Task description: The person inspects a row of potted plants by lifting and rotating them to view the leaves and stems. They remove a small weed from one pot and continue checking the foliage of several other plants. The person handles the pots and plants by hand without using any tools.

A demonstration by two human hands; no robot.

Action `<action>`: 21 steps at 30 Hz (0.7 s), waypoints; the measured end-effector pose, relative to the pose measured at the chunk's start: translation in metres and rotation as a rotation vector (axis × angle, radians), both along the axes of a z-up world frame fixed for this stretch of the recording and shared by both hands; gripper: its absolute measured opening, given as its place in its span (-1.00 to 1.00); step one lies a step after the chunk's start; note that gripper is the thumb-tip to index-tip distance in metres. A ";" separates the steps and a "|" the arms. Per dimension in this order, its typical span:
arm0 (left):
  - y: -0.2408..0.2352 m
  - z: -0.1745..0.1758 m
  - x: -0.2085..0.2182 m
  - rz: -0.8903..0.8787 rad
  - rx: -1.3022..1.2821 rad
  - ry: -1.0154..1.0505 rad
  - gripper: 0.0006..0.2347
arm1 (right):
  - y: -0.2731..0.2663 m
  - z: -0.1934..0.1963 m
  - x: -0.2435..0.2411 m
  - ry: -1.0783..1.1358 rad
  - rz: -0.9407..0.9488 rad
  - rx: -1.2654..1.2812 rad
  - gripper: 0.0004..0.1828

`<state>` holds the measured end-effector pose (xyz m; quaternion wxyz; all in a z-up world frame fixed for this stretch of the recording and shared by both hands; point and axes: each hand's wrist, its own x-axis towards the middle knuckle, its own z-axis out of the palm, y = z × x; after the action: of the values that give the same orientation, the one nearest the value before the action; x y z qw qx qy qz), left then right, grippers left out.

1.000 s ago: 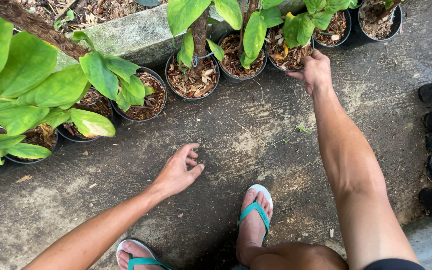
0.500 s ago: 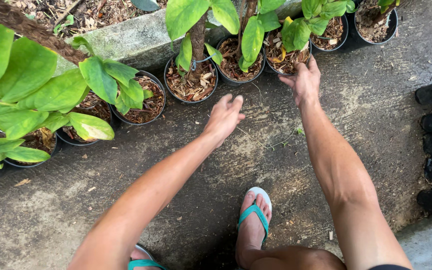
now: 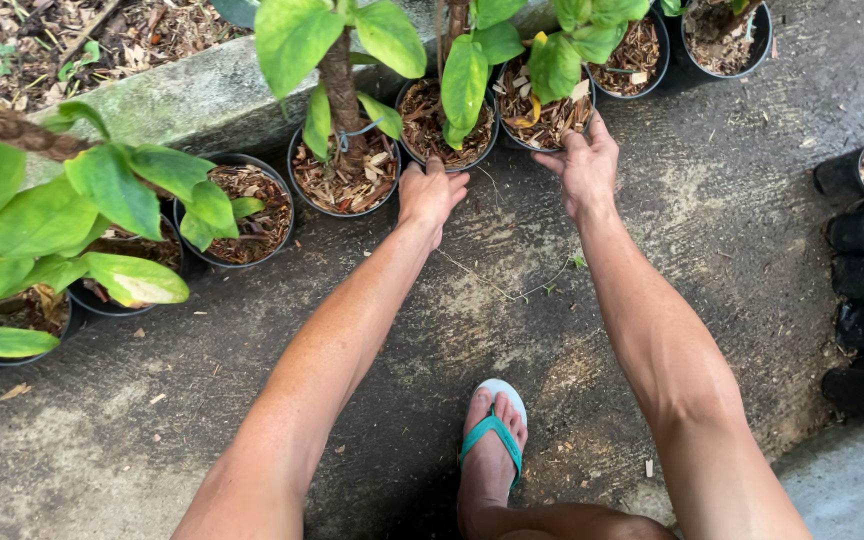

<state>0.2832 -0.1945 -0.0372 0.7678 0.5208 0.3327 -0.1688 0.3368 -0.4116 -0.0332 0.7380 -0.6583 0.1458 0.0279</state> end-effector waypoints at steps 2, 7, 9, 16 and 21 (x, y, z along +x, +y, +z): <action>-0.003 0.006 -0.002 0.028 -0.013 0.016 -0.46 | 0.000 0.002 -0.002 -0.004 0.001 0.032 -0.40; -0.008 0.009 -0.010 0.143 -0.058 -0.017 -0.47 | 0.003 0.004 -0.006 -0.012 0.005 0.006 -0.41; -0.010 0.006 -0.012 0.165 -0.060 -0.046 -0.48 | 0.004 0.002 -0.006 0.003 0.004 0.018 -0.44; -0.014 -0.006 -0.016 0.185 -0.069 -0.124 -0.59 | 0.007 -0.006 0.002 -0.006 -0.009 0.096 -0.45; -0.017 -0.010 -0.015 0.221 -0.078 -0.127 -0.62 | 0.013 -0.009 0.005 -0.018 -0.015 0.108 -0.42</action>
<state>0.2679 -0.2115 -0.0471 0.8210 0.4604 0.3318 -0.0626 0.3417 -0.3982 -0.0418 0.7738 -0.6167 0.1426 0.0243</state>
